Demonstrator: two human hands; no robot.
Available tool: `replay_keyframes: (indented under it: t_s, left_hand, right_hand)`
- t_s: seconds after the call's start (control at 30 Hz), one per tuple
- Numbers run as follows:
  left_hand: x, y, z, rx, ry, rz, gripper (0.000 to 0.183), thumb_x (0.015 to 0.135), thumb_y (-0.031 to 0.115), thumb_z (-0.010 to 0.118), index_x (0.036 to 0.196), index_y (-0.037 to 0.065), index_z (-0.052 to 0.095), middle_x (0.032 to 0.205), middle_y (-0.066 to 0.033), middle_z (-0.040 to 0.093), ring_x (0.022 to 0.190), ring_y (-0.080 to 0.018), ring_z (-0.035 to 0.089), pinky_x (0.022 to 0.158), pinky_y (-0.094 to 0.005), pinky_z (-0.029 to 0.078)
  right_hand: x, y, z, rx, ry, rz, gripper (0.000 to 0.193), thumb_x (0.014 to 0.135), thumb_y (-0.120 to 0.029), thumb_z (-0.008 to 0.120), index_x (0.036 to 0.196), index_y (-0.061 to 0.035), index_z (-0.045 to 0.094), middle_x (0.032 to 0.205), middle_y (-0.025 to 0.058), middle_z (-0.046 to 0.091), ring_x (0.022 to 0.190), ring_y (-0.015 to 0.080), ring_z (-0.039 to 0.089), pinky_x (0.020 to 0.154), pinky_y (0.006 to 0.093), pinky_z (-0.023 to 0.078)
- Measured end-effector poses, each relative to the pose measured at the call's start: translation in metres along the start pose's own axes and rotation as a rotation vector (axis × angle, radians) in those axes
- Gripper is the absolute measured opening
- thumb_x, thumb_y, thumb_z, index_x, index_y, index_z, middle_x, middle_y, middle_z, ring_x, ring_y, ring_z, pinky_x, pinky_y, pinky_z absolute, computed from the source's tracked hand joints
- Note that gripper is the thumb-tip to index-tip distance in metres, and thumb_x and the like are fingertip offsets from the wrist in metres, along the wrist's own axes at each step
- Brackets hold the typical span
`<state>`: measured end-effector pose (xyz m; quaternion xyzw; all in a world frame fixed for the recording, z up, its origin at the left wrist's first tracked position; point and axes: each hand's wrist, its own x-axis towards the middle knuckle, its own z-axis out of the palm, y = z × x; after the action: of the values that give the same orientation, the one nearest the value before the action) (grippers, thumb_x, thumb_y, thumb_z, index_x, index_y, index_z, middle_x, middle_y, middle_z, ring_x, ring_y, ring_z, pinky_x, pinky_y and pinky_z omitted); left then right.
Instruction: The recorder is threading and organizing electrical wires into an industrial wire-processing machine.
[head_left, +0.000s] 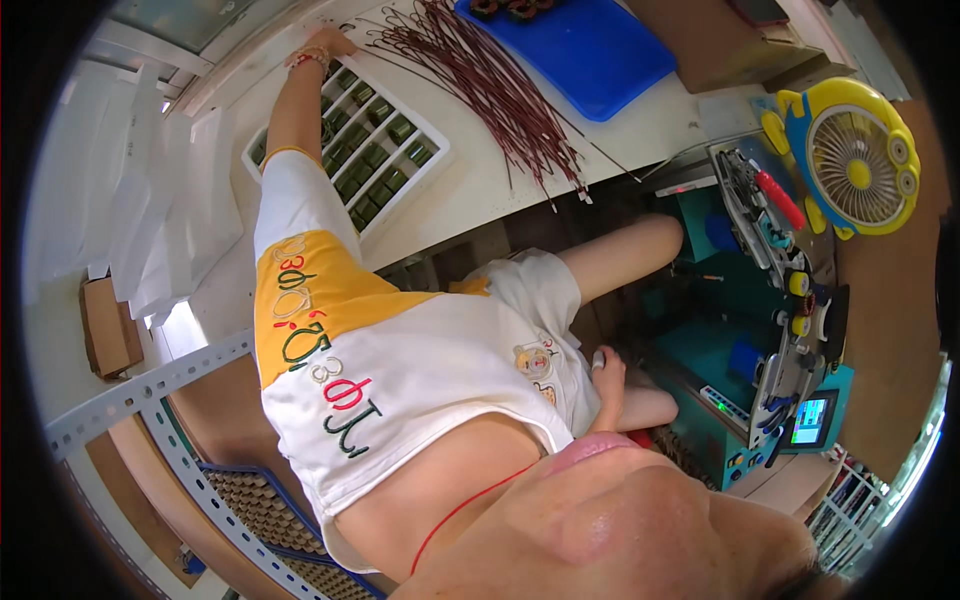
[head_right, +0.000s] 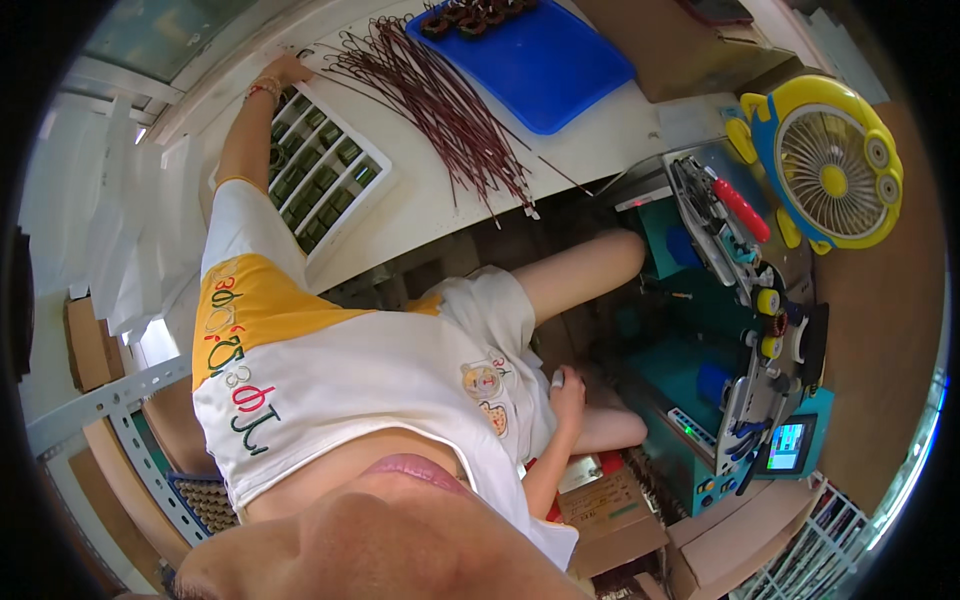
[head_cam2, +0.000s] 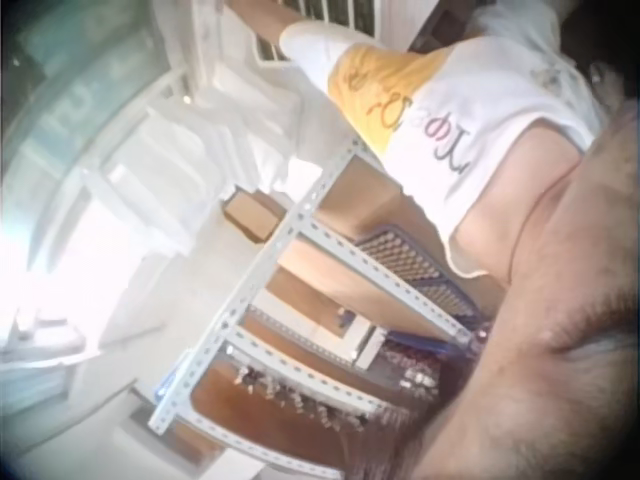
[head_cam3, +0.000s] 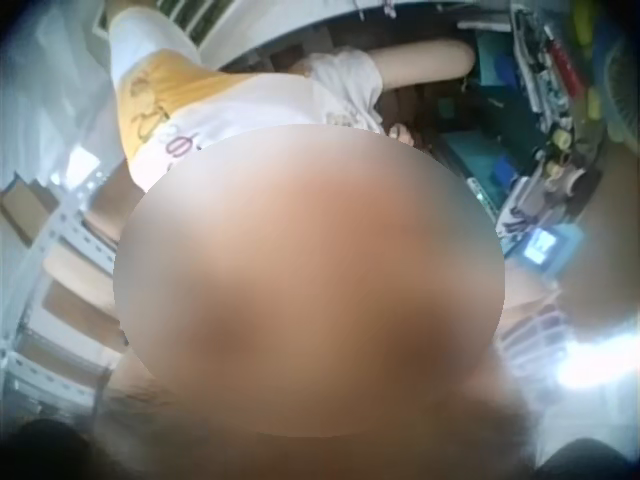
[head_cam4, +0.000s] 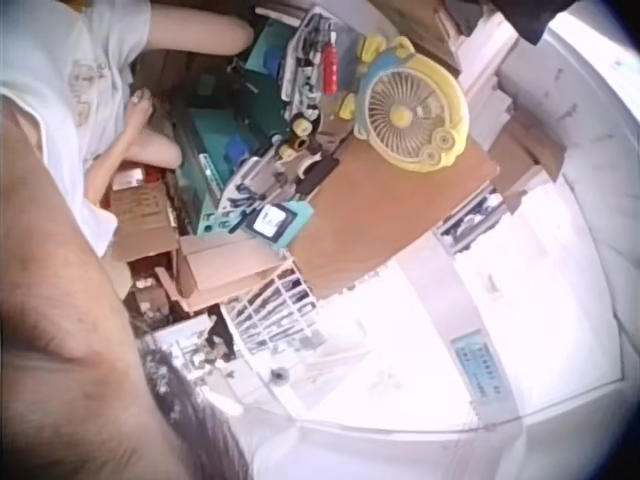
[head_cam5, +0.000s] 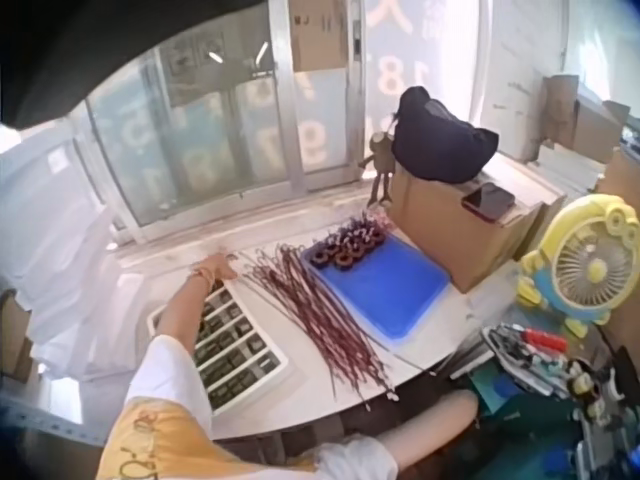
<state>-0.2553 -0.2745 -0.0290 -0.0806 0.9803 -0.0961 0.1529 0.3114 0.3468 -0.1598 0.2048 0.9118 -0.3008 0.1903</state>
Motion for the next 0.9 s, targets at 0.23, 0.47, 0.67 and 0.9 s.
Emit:
replay_keyframes:
  t_s: [0.23, 0.47, 0.67, 0.9]
  left_hand:
    - [0.03, 0.011, 0.036, -0.165, 0.185, 0.19, 0.036, 0.075, 0.024, 0.07, 0.079, -0.012, 0.068, 0.081, -0.0249, 0.071, 0.077, -0.0376, 0.07, 0.07, -0.0427, 0.054]
    - [0.045, 0.039, 0.037, -0.118, 0.211, 0.208, 0.028, 0.081, 0.022, 0.067, 0.089, -0.004, 0.07, 0.092, -0.022, 0.072, 0.085, -0.0376, 0.069, 0.075, -0.0429, 0.056]
    - [0.057, -0.087, 0.02, -0.43, 0.481, 0.29, 0.026, 0.083, 0.025, 0.069, 0.091, 0.001, 0.07, 0.083, -0.0153, 0.07, 0.079, -0.0276, 0.067, 0.073, -0.0388, 0.053]
    - [0.071, 0.013, 0.055, -0.554, -0.05, 0.242, 0.034, 0.083, 0.038, 0.064, 0.08, 0.005, 0.069, 0.071, -0.0054, 0.064, 0.065, -0.0186, 0.058, 0.064, -0.0363, 0.048]
  right_hand:
    - [-0.022, 0.005, 0.016, 0.019, -0.067, 0.133, 0.033, 0.09, -0.011, 0.055, 0.12, -0.006, 0.066, 0.114, 0.0269, 0.066, 0.111, 0.0454, 0.061, 0.098, 0.0486, 0.048]
    - [-0.028, 0.01, 0.023, 0.057, -0.012, 0.176, 0.039, 0.084, -0.003, 0.054, 0.12, -0.0052, 0.067, 0.114, 0.0284, 0.066, 0.111, 0.046, 0.06, 0.099, 0.0474, 0.047]
    - [-0.009, 0.013, 0.027, 0.086, -0.091, 0.094, 0.039, 0.085, -0.003, 0.053, 0.121, -0.0041, 0.066, 0.113, 0.0289, 0.067, 0.111, 0.0465, 0.06, 0.098, 0.0476, 0.047]
    - [-0.014, -0.014, 0.002, -0.022, -0.144, 0.174, 0.036, 0.088, -0.007, 0.054, 0.122, -0.0052, 0.066, 0.113, 0.0285, 0.066, 0.111, 0.0461, 0.06, 0.097, 0.0482, 0.047]
